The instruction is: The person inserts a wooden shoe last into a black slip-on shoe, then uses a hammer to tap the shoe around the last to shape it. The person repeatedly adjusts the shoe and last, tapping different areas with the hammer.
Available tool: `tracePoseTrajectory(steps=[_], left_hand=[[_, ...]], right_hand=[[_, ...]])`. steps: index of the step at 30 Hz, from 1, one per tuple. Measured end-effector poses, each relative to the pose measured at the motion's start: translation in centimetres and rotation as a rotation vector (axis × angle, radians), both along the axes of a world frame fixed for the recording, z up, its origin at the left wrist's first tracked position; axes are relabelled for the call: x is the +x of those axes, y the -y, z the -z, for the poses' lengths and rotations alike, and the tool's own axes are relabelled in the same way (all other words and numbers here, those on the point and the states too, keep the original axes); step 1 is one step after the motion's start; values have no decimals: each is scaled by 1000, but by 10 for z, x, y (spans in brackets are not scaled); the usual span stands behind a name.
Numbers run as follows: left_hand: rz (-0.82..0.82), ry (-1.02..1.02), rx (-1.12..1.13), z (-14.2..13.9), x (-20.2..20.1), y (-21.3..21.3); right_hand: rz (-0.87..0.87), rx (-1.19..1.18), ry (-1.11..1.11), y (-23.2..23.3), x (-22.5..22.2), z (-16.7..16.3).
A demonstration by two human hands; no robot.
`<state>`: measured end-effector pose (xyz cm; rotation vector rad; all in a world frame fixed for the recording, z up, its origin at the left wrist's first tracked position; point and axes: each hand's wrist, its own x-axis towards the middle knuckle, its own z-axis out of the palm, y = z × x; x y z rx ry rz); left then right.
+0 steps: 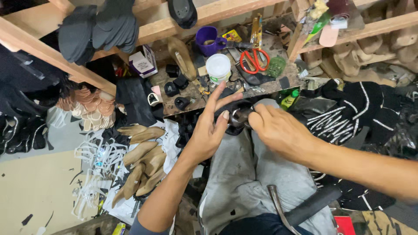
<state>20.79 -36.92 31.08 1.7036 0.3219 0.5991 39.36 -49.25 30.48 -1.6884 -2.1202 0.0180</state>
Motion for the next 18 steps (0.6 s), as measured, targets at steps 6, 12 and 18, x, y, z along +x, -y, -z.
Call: tracePoseTrajectory(steps=[6,12,18], left_hand=[[-34,-25,105,3,2,13],[44,-29,-143,3,2,5],[-32,-96,127,2,0,13]], right_hand=[[-8,-226,-356,13,5,1],[57,9,-161,18,-13,14],[25,-206,-398,26,-2,9]])
